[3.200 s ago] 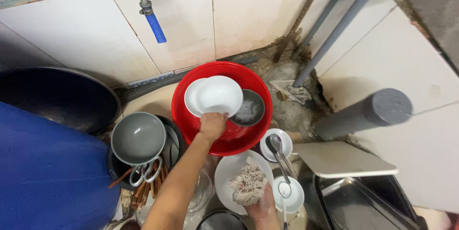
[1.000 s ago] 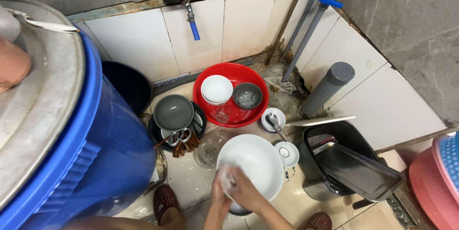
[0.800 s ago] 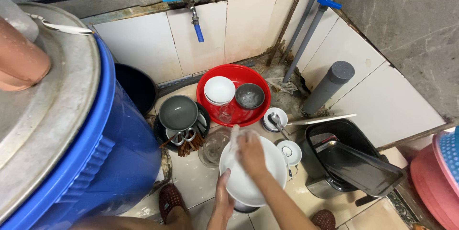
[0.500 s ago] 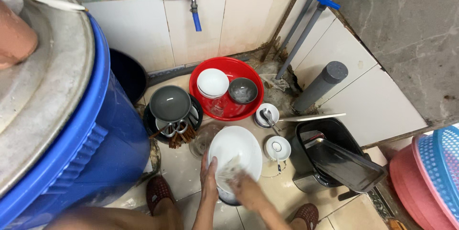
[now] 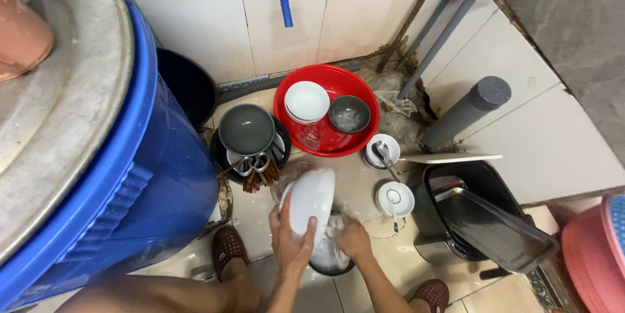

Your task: The person washes various dishes including bowls, plates, and utensils using a cloth and soapy water in a small utility area. They scrub each item and place them into a red basin.

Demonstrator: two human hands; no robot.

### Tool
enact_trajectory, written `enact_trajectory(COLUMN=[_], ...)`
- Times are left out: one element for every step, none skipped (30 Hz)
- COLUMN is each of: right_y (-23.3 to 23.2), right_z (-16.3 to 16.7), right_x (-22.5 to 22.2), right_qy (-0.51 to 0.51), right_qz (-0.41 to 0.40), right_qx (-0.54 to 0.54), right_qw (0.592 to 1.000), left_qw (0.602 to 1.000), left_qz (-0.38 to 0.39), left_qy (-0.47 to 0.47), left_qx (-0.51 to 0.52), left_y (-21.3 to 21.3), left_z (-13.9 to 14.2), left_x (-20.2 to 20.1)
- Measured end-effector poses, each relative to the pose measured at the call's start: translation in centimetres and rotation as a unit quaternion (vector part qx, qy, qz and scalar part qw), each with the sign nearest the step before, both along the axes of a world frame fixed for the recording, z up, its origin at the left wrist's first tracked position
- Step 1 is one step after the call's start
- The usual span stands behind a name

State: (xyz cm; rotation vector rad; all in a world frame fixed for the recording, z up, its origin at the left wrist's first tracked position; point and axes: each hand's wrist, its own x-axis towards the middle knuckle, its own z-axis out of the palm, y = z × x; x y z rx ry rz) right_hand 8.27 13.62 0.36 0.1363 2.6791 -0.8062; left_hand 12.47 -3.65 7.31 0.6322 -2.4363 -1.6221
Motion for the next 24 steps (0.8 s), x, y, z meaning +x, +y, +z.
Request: enact_trajectory(right_y=[0.1,-0.1,-0.4,-0.9,-1.4,-1.7,-1.9,-1.9,-1.7,-1.3,-0.7,0.0,0.7,1.5,2.3,3.0,3.6,4.1,4.5,4.6,4.3,3.9,3.6,2.9], right_z=[-0.9,-1.8,-2.6,-3.4,-4.0,-4.0,-4.2,-4.3,-4.4,-4.3,-3.6,-2.6,-1.2,0.5,2.5,4.7,6.9,9.0,10.9,12.2,13.0,13.2,12.8,11.8], right_x=[0.3,0.6,0.9,1.3,1.6,1.7,1.6,1.7,1.4,1.3,0.8,0.4,-0.1,-0.5,-0.7,-1.0,-1.2,-1.3,-1.5,-1.9,-2.5,-3.0,-3.5,-3.9], right_qy=[-0.021,-0.043,-0.061,-0.045,-0.028,-0.010,-0.036,-0.059,-0.078,-0.094,-0.105,-0.111,-0.116,-0.120,-0.120,-0.115,-0.112,-0.093,-0.071,-0.049,-0.051,-0.052,-0.051,-0.036], right_qz=[0.084,0.166,0.247,0.252,0.257,0.261,0.270,0.260,0.246,0.233,0.217,0.206,0.199,0.194,0.189,0.185,0.188,0.181,0.173,0.166,0.139,0.110,0.083,0.057], right_qx=[0.088,0.173,0.255,0.238,0.221,0.205,0.214,0.203,0.177,0.152,0.125,0.098,0.073,0.046,0.016,-0.013,-0.037,-0.060,-0.083,-0.107,-0.112,-0.117,-0.122,-0.148], right_qw=[0.992,0.970,0.933,0.937,0.940,0.943,0.938,0.942,0.950,0.956,0.962,0.967,0.970,0.973,0.974,0.976,0.975,0.977,0.979,0.979,0.983,0.986,0.988,0.987], left_qw=[1.000,0.999,0.997,0.993,0.993,0.992,0.990,0.988,0.987,0.986,0.985,0.983,0.981,0.981,0.981,0.980,0.981,0.982,0.982,0.982,0.980,0.976,0.962,0.943], left_qz=[0.019,0.018,0.017,0.016,0.015,0.013,0.010,0.006,0.004,0.002,-0.004,-0.009,-0.012,-0.016,-0.022,-0.027,-0.029,-0.032,-0.037,-0.031,-0.026,-0.022,-0.016,-0.011], left_qy=[-0.017,0.025,0.067,0.112,0.119,0.127,0.138,0.150,0.159,0.164,0.172,0.181,0.189,0.187,0.186,0.188,0.180,0.173,0.167,0.150,0.133,0.115,0.129,0.143], left_qx=[0.017,0.018,0.017,0.016,0.018,0.020,0.021,0.019,0.019,0.019,0.025,0.032,0.040,0.048,0.056,0.064,0.069,0.072,0.074,0.111,0.148,0.184,0.241,0.299], left_y=[-0.3,-0.7,-1.1,-1.4,-1.6,-1.7,-1.9,-1.9,-1.9,-1.9,-1.8,-1.7,-1.5,-1.4,-1.3,-1.2,-1.1,-1.0,-0.8,-0.6,-0.4,-0.1,0.2,0.4], left_z=[-0.1,-0.2,-0.3,-0.5,-0.7,-0.8,-0.9,-1.1,-1.3,-1.5,-1.7,-2.0,-2.4,-2.8,-3.2,-3.6,-4.0,-4.5,-4.9,-5.2,-5.6,-5.8,-6.1,-6.3], left_x=[-0.2,-0.3,-0.5,-0.7,-0.9,-1.0,-1.1,-1.3,-1.3,-1.3,-1.2,-1.3,-1.3,-1.2,-1.2,-1.3,-1.3,-1.2,-1.3,-1.3,-1.2,-1.2,-1.2,-1.3])
